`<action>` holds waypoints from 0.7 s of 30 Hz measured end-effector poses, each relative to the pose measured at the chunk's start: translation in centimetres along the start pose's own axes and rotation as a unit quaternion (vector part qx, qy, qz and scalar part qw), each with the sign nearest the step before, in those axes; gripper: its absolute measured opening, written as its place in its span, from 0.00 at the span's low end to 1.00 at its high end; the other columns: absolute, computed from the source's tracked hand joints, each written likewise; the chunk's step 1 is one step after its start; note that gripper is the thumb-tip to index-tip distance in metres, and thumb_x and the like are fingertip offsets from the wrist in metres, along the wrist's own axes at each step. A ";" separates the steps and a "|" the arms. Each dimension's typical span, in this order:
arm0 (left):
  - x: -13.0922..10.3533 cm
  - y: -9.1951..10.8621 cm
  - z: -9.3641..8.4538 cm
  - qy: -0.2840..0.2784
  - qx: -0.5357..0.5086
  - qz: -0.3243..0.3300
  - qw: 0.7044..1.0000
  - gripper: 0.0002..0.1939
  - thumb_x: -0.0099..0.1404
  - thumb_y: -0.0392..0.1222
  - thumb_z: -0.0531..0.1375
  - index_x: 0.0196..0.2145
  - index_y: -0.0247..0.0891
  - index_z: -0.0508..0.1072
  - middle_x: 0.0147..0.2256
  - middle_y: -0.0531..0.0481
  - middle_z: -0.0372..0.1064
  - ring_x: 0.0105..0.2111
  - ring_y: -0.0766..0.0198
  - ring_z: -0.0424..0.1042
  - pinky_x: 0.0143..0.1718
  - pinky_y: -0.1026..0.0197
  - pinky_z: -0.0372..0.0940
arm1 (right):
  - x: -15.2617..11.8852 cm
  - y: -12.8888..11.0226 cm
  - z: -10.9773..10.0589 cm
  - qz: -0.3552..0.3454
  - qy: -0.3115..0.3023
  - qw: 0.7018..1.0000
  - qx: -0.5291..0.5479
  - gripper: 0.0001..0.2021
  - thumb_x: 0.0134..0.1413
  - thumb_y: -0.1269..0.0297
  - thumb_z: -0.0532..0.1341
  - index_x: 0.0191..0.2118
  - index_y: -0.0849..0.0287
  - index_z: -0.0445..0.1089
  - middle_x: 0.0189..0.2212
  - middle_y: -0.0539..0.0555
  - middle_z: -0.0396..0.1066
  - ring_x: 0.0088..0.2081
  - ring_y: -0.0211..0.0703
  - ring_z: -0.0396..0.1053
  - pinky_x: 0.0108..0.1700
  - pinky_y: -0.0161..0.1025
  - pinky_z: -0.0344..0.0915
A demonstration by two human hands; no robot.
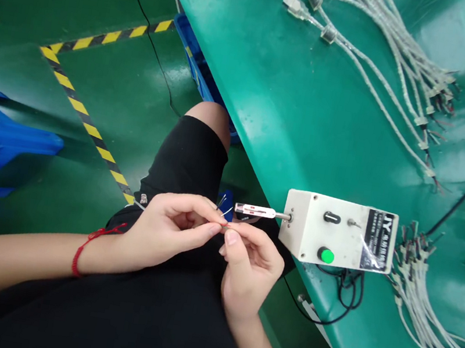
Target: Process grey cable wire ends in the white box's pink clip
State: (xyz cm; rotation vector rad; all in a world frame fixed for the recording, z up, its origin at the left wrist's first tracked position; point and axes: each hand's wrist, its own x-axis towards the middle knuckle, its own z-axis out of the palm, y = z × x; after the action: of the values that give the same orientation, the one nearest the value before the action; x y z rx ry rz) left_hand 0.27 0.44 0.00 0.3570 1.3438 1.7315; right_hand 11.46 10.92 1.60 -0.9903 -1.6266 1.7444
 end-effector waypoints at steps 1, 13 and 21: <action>0.0 -0.1 0.0 0.001 -0.001 0.001 1.000 0.09 0.68 0.43 0.68 0.41 0.34 0.82 0.39 0.41 0.80 0.33 0.61 0.77 0.31 0.63 0.69 | 0.1 0.0 0.0 0.015 -0.006 1.000 0.012 0.04 0.58 0.68 0.70 0.39 0.53 0.82 0.27 0.49 0.76 0.23 0.36 0.68 0.23 0.34 0.65; 1.0 -0.2 -0.6 0.022 0.008 0.000 1.000 0.06 0.66 0.41 0.69 0.38 0.35 0.82 0.36 0.42 0.80 0.27 0.66 0.71 0.25 0.65 0.61 | 1.6 -0.1 0.6 0.077 -0.004 0.995 0.066 0.22 0.71 0.52 0.56 0.32 0.58 0.79 0.22 0.52 0.74 0.23 0.39 0.69 0.26 0.36 0.64; 1.5 -0.1 -0.8 0.030 -0.019 -0.021 0.999 0.06 0.66 0.41 0.70 0.37 0.35 0.81 0.37 0.42 0.80 0.28 0.66 0.71 0.26 0.65 0.61 | 1.8 0.5 0.8 0.105 0.030 0.988 0.107 0.18 0.70 0.52 0.56 0.35 0.58 0.77 0.24 0.51 0.71 0.26 0.39 0.65 0.30 0.37 0.62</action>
State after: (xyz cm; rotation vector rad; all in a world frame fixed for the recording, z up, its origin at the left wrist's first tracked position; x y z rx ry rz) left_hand -1.06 1.14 -0.78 0.2551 1.3501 1.7416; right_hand 9.80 11.80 0.81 -1.1298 -1.3047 1.9597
